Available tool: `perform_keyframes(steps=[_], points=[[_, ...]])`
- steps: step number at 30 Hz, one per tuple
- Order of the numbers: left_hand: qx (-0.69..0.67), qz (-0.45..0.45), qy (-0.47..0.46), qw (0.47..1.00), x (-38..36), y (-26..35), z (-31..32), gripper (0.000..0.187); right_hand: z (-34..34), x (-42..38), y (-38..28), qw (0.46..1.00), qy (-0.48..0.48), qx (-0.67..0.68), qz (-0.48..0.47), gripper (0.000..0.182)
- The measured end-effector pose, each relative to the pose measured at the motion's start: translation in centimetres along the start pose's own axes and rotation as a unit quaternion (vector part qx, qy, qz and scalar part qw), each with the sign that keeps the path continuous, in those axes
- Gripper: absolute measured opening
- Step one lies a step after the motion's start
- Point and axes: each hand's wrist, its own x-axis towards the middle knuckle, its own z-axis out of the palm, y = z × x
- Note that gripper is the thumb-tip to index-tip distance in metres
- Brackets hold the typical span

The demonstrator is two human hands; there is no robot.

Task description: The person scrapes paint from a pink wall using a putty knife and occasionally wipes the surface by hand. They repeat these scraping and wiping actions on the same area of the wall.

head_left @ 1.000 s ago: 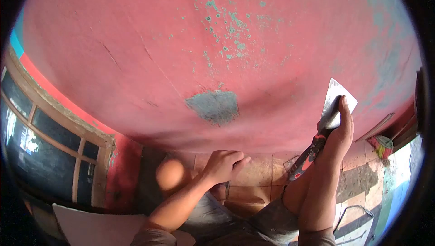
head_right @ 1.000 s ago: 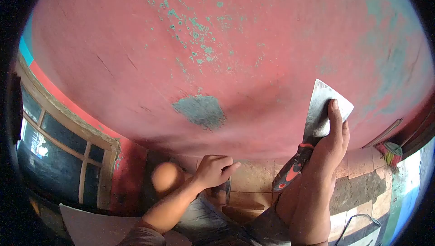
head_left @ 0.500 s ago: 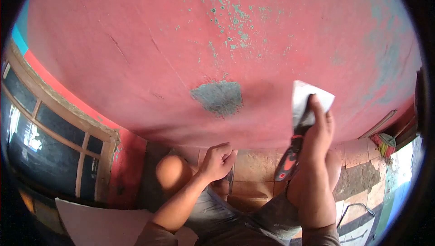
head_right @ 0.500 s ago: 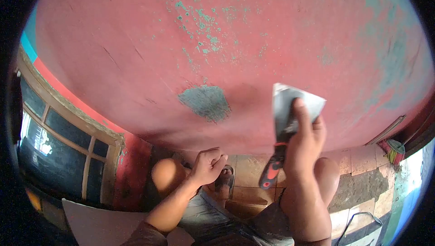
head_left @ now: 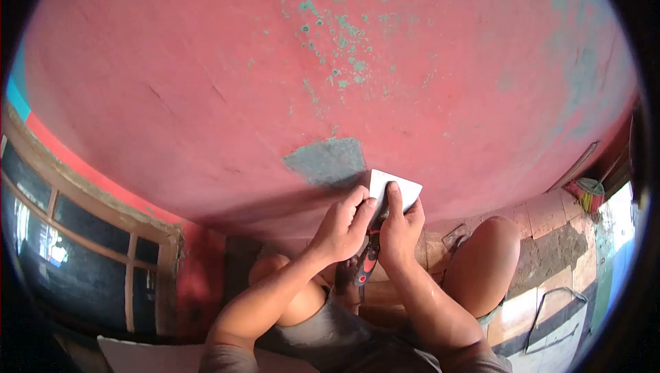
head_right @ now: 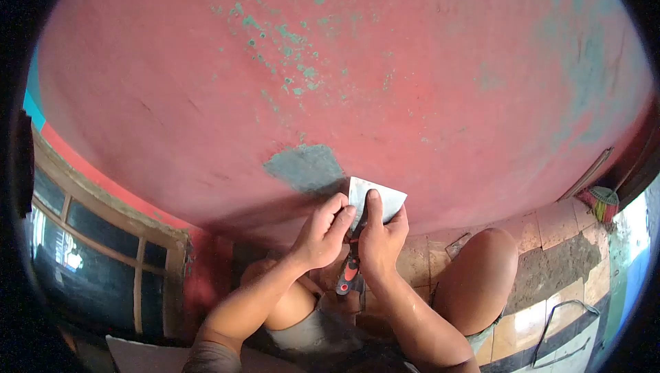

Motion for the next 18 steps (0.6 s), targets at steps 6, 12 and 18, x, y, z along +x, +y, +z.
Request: perform_keyframes(steps=[6, 12, 18], points=[[0.042, 0.08, 0.061, 0.994, 1.7, -0.3, 1.0, 0.026, -0.1, 0.5, 1.5, 0.999, 0.009, -0.017, -0.033, 0.028], [0.052, 0.007, 0.107, 0.993, 1.4, 1.0, 1.4, 0.03, 0.4, 0.9, 0.5, 0.999, -0.016, -0.008, 0.033, 0.031], [0.085, 0.061, 0.168, 0.98, 1.6, -1.0, 2.0, 0.03, 1.1, 0.9, 2.1, 1.0, -0.005, 0.001, 0.02, 0.031]])
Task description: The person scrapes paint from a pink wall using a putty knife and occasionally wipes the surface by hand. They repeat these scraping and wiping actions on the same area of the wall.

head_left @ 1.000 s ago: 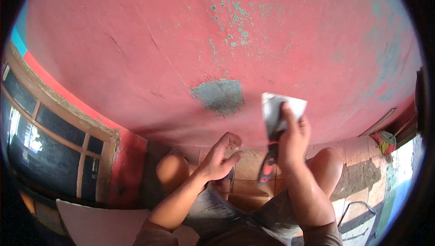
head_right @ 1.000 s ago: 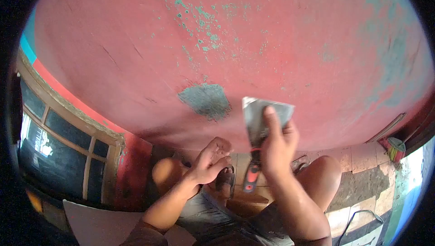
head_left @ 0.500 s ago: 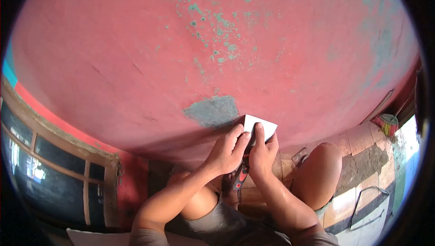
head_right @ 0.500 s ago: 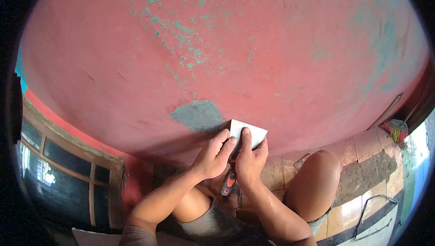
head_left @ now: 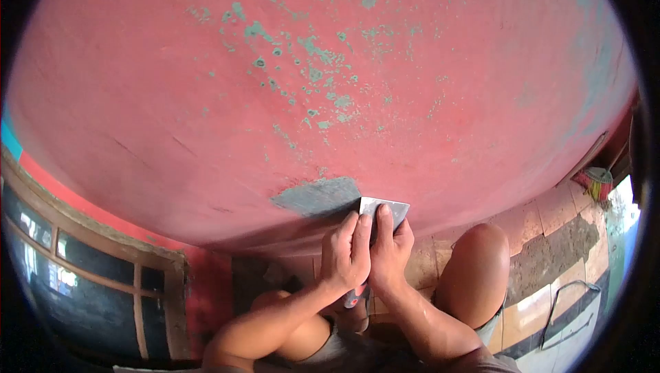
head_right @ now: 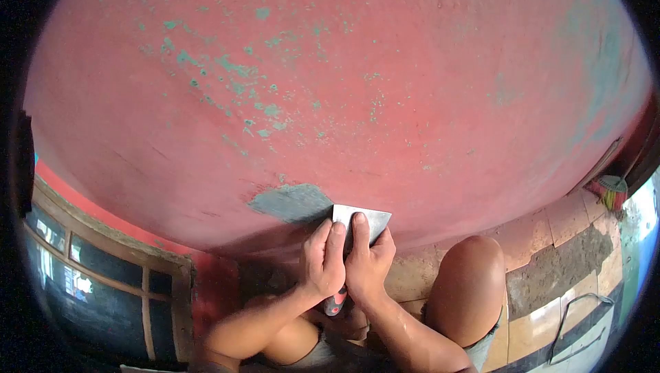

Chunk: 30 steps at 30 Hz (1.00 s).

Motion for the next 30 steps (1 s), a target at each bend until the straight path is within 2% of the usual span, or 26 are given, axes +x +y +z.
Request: perform_keyframes(steps=[4, 7, 9, 11, 14, 18, 19, 21, 24, 28, 30], points=[[-0.018, 0.008, -0.001, 1.0, 0.7, 0.6, 0.1, 0.029, 0.3, 0.4, -0.6, 0.998, 0.017, -0.012, -0.057, 0.029], [-0.036, 0.028, 0.014, 0.999, 1.0, 0.6, 0.4, 0.028, 0.6, 0.6, -1.9, 0.997, -0.006, 0.027, -0.072, 0.027], [-0.042, -0.005, 0.021, 0.999, 0.0, 0.0, 0.8, 0.028, -0.3, 0.3, -1.2, 0.998, 0.0, -0.027, -0.058, 0.025], [-0.051, 0.009, 0.03, 0.998, 0.0, 0.1, 1.0, 0.027, -0.7, 0.1, -0.9, 0.995, 0.012, -0.078, -0.068, 0.022], [-0.087, 0.014, 0.004, 0.996, 1.1, 1.0, 0.5, 0.027, 0.2, 0.3, -3.0, 0.996, 0.001, -0.027, -0.09, 0.021], [-0.117, -0.024, 0.015, 0.993, 0.3, 0.9, 1.2, 0.03, -0.5, 0.1, -2.2, 0.996, 0.005, -0.032, -0.079, 0.022], [-0.083, -0.043, -0.005, 0.996, 0.1, 0.9, 0.8, 0.031, -0.4, 0.1, -2.3, 0.996, 0.01, -0.041, -0.074, 0.022], [-0.109, -0.058, 0.019, 0.992, 0.1, 1.1, 1.4, 0.035, -0.5, 0.0, -2.7, 0.996, 0.0, -0.029, -0.079, 0.021], [-0.113, -0.092, -0.003, 0.989, 0.8, 2.2, 0.7, 0.035, -0.4, 0.4, -3.6, 0.996, -0.004, -0.021, -0.084, 0.02], [-0.083, 0.003, 0.051, 0.995, 0.5, 0.6, 2.0, 0.033, -0.5, 0.2, -2.7, 0.997, 0.005, -0.013, -0.073, 0.019], [-0.103, -0.02, 0.036, 0.994, 0.9, 1.2, 1.5, 0.033, -0.3, 0.3, -2.9, 0.997, 0.005, -0.016, -0.076, 0.019]])
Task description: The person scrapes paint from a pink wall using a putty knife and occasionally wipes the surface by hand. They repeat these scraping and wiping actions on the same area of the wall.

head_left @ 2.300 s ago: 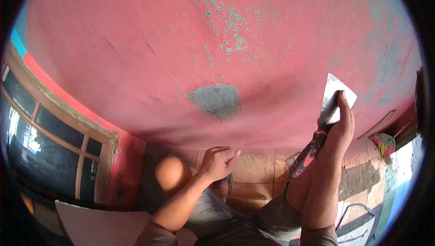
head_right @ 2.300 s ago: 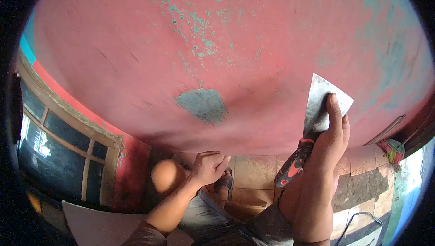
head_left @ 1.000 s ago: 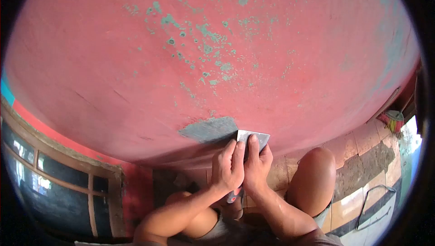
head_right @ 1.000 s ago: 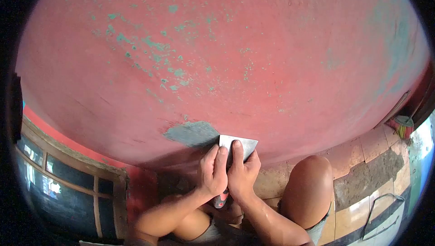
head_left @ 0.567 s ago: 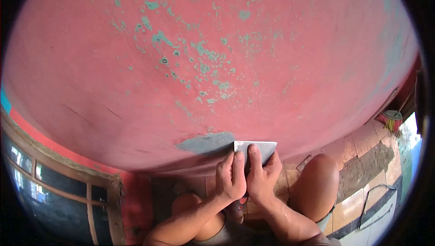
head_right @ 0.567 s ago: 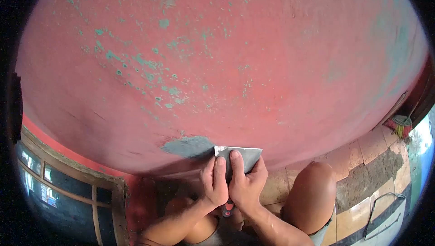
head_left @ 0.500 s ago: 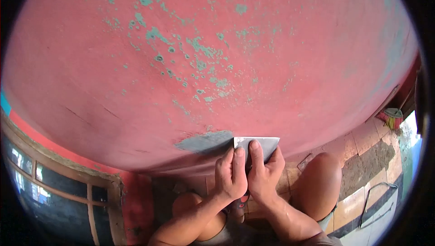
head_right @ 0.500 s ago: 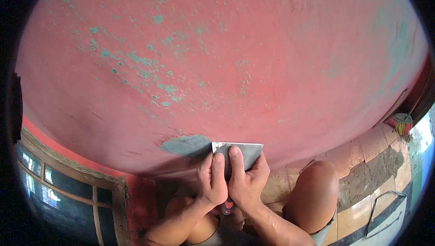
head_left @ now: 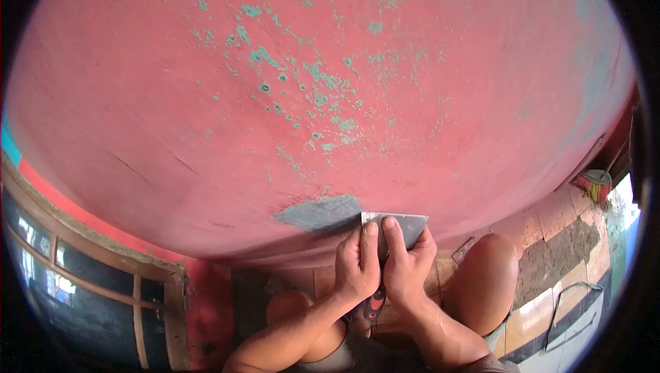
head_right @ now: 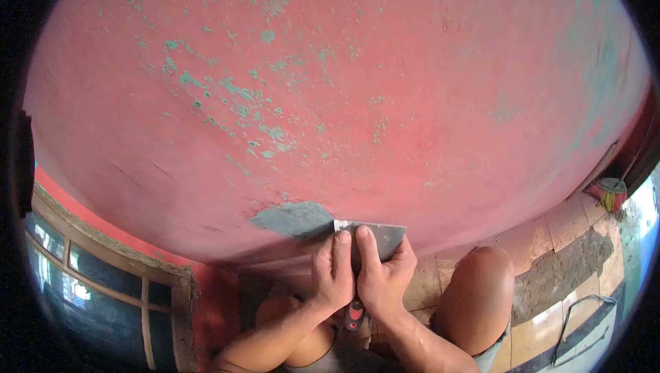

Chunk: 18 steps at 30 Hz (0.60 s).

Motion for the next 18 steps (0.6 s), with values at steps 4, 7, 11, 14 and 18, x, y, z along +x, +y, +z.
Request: perform_keyframes(steps=[4, 7, 11, 14, 18], points=[[0.01, -0.038, -0.014, 0.999, -0.6, -0.1, -0.3, 0.032, -0.4, -0.2, -0.4, 1.0, 0.004, -0.018, 0.011, 0.019], [0.005, 0.006, 0.009, 1.0, -0.1, -0.3, 0.3, 0.031, -0.1, 0.3, 0.2, 1.0, -0.002, -0.014, -0.01, 0.019], [0.009, 0.0, -0.002, 1.0, 0.1, 0.6, 0.0, 0.031, 0.0, 0.4, -1.2, 0.999, -0.01, -0.039, -0.03, 0.019], [0.024, 0.011, -0.007, 1.0, -0.5, -1.2, 0.3, 0.032, -0.9, 0.5, 0.3, 0.997, -0.003, -0.07, -0.029, 0.019], [-0.019, -0.011, 0.001, 1.0, -0.1, -0.6, 0.7, 0.033, -0.6, 0.6, -0.4, 0.999, -0.013, -0.024, -0.027, 0.016]])
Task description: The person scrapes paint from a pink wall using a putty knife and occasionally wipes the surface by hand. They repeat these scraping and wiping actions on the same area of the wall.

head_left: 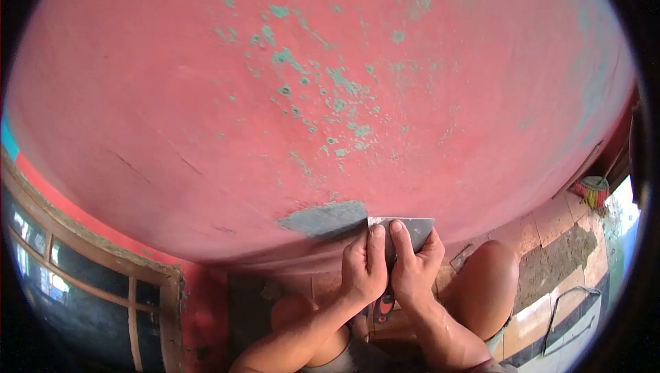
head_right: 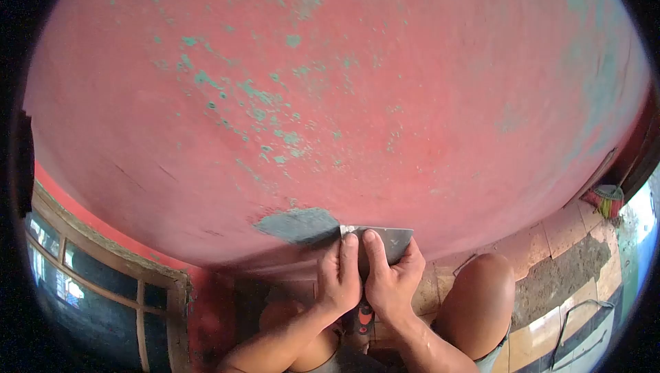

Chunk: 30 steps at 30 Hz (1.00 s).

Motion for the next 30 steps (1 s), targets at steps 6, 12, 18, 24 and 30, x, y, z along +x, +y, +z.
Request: perform_keyframes(steps=[6, 12, 18, 24, 30], points=[[0.011, -0.006, -0.005, 1.0, -0.3, 0.2, 0.0, 0.033, -0.3, -0.3, 0.4, 1.0, 0.004, -0.019, 0.017, 0.015], [-0.009, -0.038, -0.018, 0.999, -0.8, -0.3, 0.0, 0.034, -0.9, -0.2, 0.6, 0.999, 0.012, -0.045, 0.005, 0.016], [-0.026, -0.056, -0.007, 0.998, -0.7, 0.0, 0.5, 0.035, -1.1, 0.1, 0.3, 0.999, 0.001, -0.033, -0.003, 0.016], [0.003, -0.008, 0.004, 1.0, -0.3, -0.8, 0.7, 0.034, -0.9, 0.5, 0.3, 0.998, -0.004, -0.047, -0.031, 0.015], [0.0, -0.061, 0.001, 0.998, -1.0, -0.6, 1.0, 0.034, -1.1, 0.2, 0.0, 0.998, -0.002, -0.054, -0.02, 0.016]])
